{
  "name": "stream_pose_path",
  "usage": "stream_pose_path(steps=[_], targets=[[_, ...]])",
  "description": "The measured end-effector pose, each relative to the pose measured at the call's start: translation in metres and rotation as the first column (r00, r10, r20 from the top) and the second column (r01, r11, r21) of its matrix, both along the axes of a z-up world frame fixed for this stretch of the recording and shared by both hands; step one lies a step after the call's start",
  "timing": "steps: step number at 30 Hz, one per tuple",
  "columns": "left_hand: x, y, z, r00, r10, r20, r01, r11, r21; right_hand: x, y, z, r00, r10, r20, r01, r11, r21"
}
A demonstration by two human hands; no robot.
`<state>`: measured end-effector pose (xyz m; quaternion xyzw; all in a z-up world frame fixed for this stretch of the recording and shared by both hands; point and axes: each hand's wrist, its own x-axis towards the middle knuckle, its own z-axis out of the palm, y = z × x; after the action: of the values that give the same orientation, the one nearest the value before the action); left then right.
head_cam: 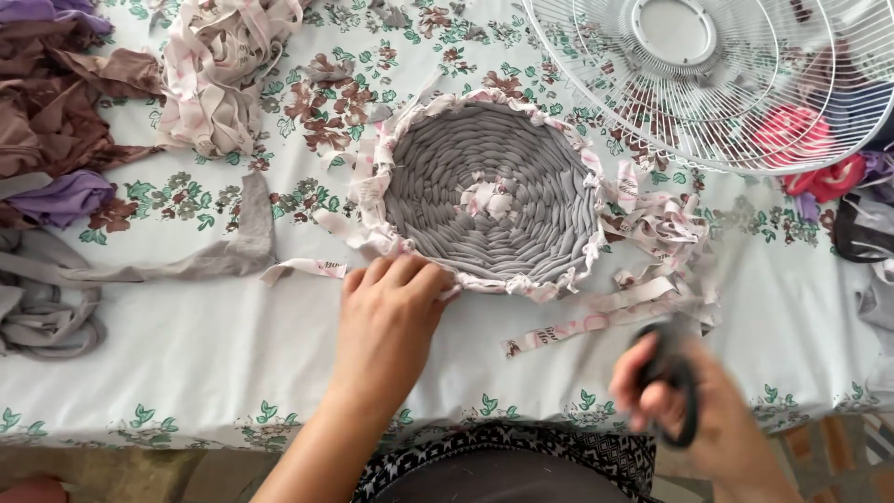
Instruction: Trimming excess fabric strips from the edges of a woven rug using scissors.
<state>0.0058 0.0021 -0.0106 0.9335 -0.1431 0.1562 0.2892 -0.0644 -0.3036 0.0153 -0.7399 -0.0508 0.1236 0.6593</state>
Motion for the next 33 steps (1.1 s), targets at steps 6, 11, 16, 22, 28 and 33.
stream_pose_path(steps=[6,11,16,22,28,33], targets=[[-0.015,0.023,0.012,0.941,-0.025,-0.337,0.046,0.998,0.052,-0.013,0.002,-0.029,0.553,0.195,-0.810,-0.265,0.963,0.052],[-0.020,0.021,0.015,0.931,-0.049,-0.362,0.013,0.995,-0.100,-0.004,0.008,-0.023,0.558,0.267,-0.786,-0.403,0.915,0.025],[-0.022,0.019,0.013,0.965,0.017,-0.263,-0.058,0.987,-0.150,0.005,0.015,-0.027,0.567,0.307,-0.764,-0.239,0.949,0.204],[-0.024,0.021,0.014,0.978,-0.029,-0.206,0.001,0.991,-0.134,0.022,0.024,-0.029,0.599,0.366,-0.712,-0.195,0.929,0.314],[-0.025,0.023,0.014,0.989,0.033,-0.142,-0.054,0.988,-0.147,0.031,0.022,-0.023,0.613,0.456,-0.645,-0.282,0.889,0.361],[-0.024,0.023,0.015,0.994,-0.006,-0.108,-0.010,0.989,-0.146,0.029,0.022,-0.024,0.635,0.444,-0.633,-0.219,0.888,0.404]])
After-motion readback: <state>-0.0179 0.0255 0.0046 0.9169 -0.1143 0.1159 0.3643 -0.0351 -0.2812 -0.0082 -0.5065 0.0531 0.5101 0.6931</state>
